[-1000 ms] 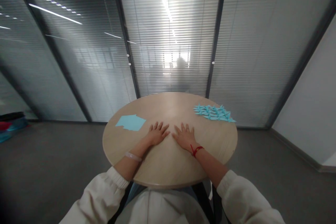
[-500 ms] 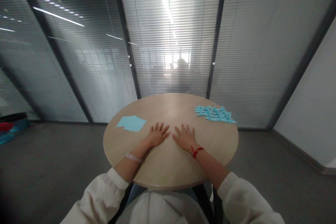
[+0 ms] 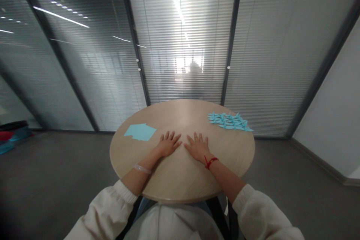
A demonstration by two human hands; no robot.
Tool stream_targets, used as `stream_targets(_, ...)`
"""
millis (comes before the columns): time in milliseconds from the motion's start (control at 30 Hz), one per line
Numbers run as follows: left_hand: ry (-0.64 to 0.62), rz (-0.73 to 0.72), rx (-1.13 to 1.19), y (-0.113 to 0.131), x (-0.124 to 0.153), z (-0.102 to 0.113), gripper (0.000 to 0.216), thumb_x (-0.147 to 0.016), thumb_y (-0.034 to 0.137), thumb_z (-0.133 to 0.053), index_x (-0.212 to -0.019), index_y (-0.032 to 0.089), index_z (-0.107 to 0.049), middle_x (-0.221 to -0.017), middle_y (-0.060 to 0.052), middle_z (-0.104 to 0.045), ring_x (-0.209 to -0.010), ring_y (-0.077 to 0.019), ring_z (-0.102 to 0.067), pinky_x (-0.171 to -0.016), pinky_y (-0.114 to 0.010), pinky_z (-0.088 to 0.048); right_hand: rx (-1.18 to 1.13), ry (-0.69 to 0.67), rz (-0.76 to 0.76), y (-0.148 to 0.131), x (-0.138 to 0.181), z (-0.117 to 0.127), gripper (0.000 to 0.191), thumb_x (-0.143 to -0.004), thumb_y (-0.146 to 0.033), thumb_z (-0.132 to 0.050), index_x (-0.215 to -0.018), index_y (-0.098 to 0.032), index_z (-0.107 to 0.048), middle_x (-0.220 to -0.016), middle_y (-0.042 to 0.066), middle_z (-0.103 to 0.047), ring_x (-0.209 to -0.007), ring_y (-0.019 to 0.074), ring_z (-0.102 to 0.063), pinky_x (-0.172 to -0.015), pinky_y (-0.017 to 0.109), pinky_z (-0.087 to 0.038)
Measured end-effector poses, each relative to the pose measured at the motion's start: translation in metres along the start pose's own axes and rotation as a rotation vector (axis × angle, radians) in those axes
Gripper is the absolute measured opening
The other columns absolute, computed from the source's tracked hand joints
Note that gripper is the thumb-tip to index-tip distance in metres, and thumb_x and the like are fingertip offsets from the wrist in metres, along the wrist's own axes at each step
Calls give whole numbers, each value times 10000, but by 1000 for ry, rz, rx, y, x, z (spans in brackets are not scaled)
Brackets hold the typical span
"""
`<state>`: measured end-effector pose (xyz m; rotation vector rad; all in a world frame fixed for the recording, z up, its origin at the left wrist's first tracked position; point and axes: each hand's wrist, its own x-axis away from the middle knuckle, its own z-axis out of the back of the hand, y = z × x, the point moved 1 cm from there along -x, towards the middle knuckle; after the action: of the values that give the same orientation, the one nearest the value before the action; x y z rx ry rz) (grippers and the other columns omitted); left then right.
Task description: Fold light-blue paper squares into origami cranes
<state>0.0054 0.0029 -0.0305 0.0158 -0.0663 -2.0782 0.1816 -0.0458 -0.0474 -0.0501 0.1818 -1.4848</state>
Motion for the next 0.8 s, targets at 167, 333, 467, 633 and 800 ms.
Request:
stream_targets(167,9,0,-6,-1,-1,-1,667,-901,625,-110,-1478,309,-218,-1557,-110,-143,-1419,-369,-91,-1083,-605,-108,0,-12,-1,-1,1,2,647,-920,-601,-187,-1477,-274,-238,-1557,138,-156,-1413,376,-134,-1062,628,-91)
stream_targets(333,6,1,-12,-1,-2,-2,663,-904,620,-112,-1479,306,-215,-1557,-110,-142,-1420,-367,-84,-1082,-609,-110,8,-9,4,-1,1,2,642,-923,-596,-190,-1476,-275,-240,-1555,145,-163,-1409,381,-144,-1057,631,-96)
stream_targets(467,-1,1,-2,0,0,-1,663,-905,620,-112,-1477,303,-220,-1557,-116,-138,-1419,-370,-82,-1082,-608,-110,16,1,14,0,1,1,631,-927,-583,-204,-1473,-270,-251,-1550,148,-178,-1404,385,-162,-1053,636,-103)
stream_targets(633,9,-19,34,4,7,10,641,-926,582,-142,-1466,261,-268,-1544,-130,-197,-1414,-371,-121,-1089,-587,-141,7,110,3,-2,2,3,614,-939,-538,-239,-1470,-229,-255,-1525,151,-257,-1390,339,-224,-1068,599,-131)
stream_targets(800,161,-106,94,9,31,24,648,-936,562,-190,-1441,177,-316,-1513,-148,-281,-1416,-311,-177,-1118,-485,-206,-80,454,267,-12,10,14,417,-953,-354,-290,-1207,-135,-537,-1229,157,-567,-1171,244,-469,-1087,449,-208)
